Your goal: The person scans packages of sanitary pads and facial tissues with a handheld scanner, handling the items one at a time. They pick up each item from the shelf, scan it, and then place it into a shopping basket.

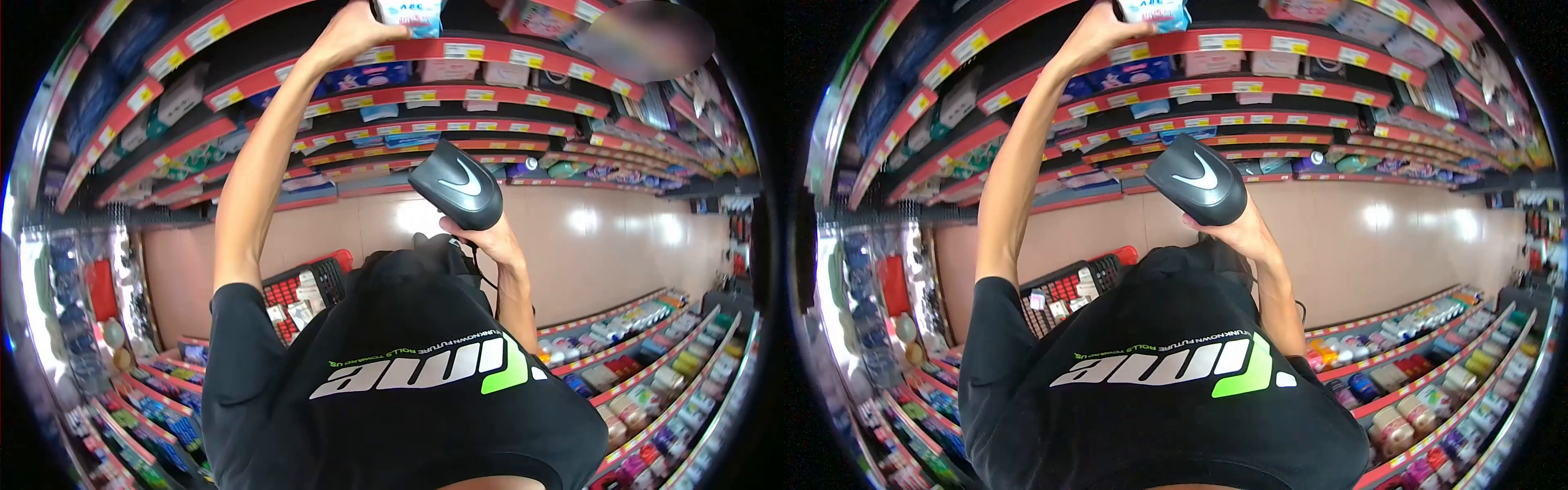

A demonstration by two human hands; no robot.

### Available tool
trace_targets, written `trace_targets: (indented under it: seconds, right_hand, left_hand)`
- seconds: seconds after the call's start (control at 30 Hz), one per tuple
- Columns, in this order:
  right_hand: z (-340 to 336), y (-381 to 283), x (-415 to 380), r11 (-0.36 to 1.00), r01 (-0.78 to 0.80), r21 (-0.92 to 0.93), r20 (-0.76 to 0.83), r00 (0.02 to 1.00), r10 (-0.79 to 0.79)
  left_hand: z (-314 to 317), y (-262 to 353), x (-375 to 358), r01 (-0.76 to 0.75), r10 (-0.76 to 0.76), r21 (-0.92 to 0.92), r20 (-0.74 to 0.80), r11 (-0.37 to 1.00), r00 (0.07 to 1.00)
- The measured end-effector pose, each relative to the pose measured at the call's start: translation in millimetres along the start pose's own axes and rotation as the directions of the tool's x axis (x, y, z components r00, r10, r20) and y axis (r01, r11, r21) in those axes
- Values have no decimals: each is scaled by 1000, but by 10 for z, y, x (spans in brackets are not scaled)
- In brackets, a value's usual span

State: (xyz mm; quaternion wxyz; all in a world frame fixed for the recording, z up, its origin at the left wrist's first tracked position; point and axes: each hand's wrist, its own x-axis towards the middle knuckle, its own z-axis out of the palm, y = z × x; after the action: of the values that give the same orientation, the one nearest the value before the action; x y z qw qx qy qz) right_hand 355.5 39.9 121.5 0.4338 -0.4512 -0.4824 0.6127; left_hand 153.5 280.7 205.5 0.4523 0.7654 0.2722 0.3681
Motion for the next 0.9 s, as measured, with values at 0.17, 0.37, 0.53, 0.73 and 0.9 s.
trace_targets:
  seconds: [0.17, 0.37, 0.53, 0.73, 0.9]
  right_hand:
    - [-249, 38, -272, 998, 56, -12, -98, 994, -57]
    - [-463, 73, -443, 994, 104, -13, -175, 979, -105]
    - [-530, 84, -365, 995, 98, -35, -144, 984, -102]
    - [-413, 76, -156, 999, 37, -11, -24, 999, -37]
    - [-135, 247, 146, 969, -213, -129, 174, 957, 233]
  left_hand:
    - [235, -451, 757, 214, -96, 474, -260, 854, 961]
    - [211, -636, 959, 171, -23, 665, -225, 727, 974]
    - [253, -547, 885, 182, 18, 695, -270, 695, 963]
    - [311, -435, 278, -21, 370, 759, -293, 651, 881]
    - [712, -272, -1823, 357, 47, 447, -675, 820, 737]
